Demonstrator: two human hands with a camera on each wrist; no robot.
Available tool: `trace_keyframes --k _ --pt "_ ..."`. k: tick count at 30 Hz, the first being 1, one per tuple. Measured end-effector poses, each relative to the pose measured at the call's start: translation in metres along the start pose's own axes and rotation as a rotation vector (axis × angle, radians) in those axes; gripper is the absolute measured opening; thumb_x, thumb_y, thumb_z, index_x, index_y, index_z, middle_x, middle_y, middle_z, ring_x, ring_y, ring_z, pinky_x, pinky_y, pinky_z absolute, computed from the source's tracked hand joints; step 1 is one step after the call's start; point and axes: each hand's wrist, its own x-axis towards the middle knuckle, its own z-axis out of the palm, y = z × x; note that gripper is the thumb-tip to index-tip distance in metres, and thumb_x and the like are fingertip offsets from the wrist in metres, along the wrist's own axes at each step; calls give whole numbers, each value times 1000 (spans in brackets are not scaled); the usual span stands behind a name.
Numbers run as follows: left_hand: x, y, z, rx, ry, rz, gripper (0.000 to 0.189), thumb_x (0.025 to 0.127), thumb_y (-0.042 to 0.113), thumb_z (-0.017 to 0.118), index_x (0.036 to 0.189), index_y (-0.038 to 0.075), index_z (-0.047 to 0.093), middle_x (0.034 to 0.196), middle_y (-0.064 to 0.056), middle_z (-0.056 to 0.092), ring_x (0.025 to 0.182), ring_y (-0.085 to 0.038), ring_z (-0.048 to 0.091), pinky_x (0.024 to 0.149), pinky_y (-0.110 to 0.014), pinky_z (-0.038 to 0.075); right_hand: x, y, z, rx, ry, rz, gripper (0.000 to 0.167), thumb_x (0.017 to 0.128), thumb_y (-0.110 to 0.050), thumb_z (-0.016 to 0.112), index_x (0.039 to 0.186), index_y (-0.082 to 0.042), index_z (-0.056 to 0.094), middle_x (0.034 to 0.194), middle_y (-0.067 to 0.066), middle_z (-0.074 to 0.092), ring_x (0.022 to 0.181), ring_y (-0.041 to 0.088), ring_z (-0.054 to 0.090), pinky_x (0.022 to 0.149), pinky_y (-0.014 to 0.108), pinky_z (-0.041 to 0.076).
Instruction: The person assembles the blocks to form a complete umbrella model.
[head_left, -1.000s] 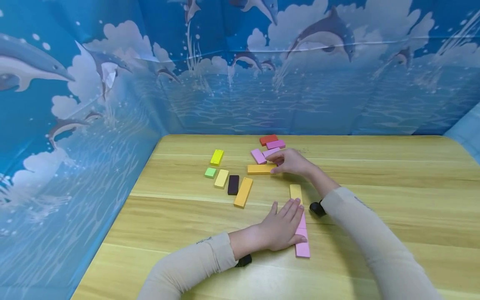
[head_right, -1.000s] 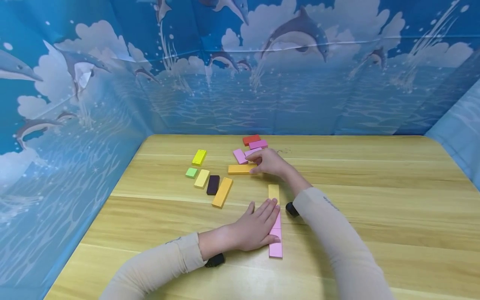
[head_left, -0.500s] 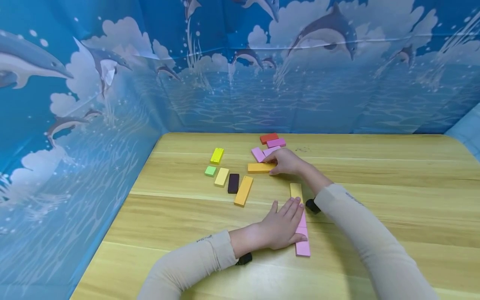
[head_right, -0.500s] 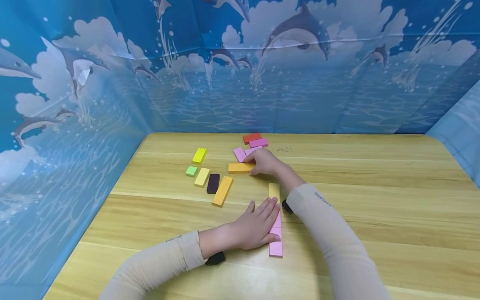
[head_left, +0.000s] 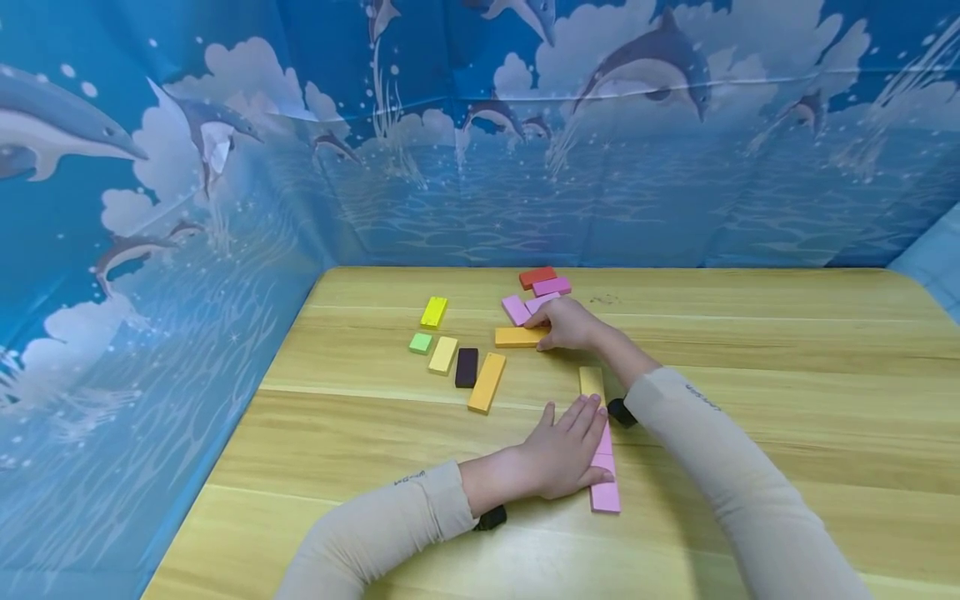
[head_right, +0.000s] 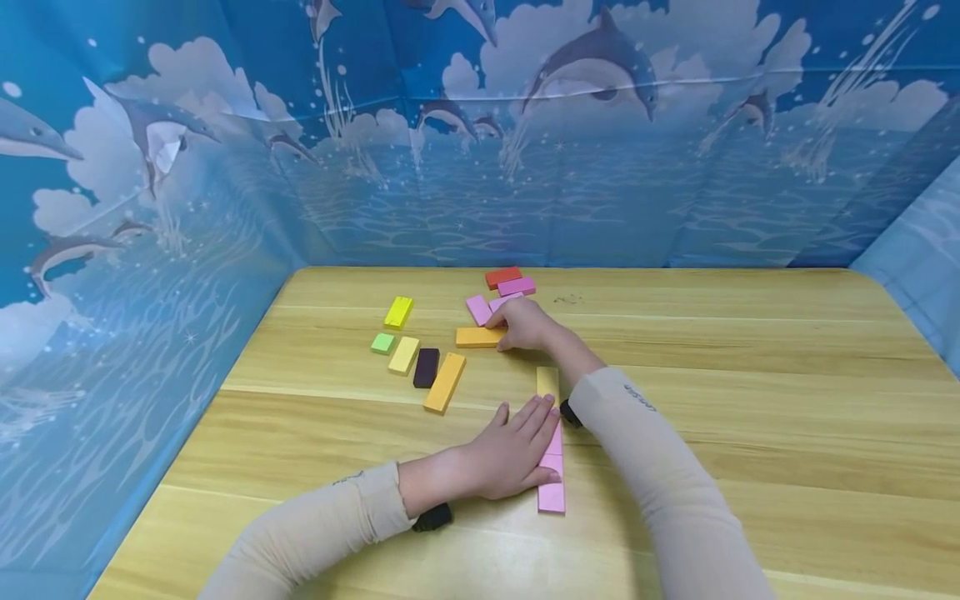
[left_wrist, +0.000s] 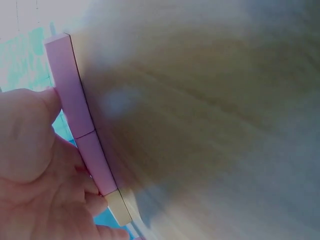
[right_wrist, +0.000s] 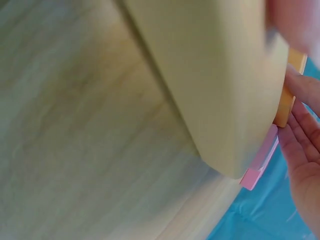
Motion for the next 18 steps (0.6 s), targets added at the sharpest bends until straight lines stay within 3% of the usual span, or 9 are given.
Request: trace_keyframes --k 18 --pt "-1 1 -1 -5 6 -2 76 95 59 18 150 7 12 156 -11 4 142 -22 5 108 -47 23 -20 4 -14 62 13 -1 38 73 -6 78 110 -2 69 101 9 66 90 21 57 81 37 48"
